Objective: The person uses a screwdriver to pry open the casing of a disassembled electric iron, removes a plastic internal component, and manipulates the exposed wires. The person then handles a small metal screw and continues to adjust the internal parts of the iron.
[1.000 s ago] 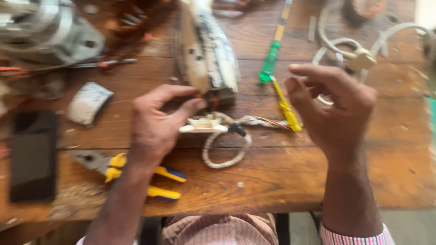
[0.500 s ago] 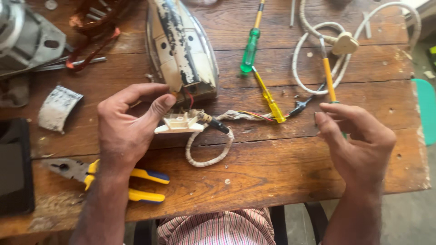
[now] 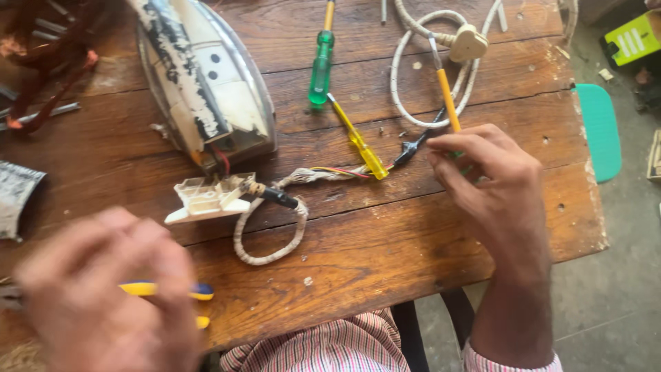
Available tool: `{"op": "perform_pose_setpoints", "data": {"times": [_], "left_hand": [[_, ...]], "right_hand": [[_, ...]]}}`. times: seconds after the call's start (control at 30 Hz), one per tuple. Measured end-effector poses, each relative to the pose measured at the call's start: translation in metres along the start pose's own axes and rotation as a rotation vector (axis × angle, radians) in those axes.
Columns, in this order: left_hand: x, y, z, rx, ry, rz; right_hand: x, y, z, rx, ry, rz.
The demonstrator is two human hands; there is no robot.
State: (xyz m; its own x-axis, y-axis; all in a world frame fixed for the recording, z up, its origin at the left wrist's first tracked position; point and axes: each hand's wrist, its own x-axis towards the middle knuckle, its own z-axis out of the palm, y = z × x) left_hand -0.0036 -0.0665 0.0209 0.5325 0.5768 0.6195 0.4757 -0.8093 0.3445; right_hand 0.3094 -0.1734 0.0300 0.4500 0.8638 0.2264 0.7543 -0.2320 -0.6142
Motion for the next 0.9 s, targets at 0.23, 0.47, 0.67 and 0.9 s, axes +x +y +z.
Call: {"op": "perform_pose_setpoints", "data": {"times": [0.23,0.47,0.67,0.9], "left_hand": [[-0.008,0.065,0.041,-0.302,0.018,-0.026],[-0.017,0.063,0.044,-0.309,-0.06,-0.088],[-0.038,0.054,0.039,-0.23,0.006,-0.24],[-0.058,0.05,0.045,-0.201,0.065,-0.275]], "right_hand": [[0.026,0.001,0.019,-0.027,-0.074,-0.159],[0.042,0.005,0.041,-0.172,-0.172,-0.2],[0.04,0.019,0.012,0.306,0.027,0.057],[0.034,0.02,0.004,-0.088,-0.134,-0.081]]}}
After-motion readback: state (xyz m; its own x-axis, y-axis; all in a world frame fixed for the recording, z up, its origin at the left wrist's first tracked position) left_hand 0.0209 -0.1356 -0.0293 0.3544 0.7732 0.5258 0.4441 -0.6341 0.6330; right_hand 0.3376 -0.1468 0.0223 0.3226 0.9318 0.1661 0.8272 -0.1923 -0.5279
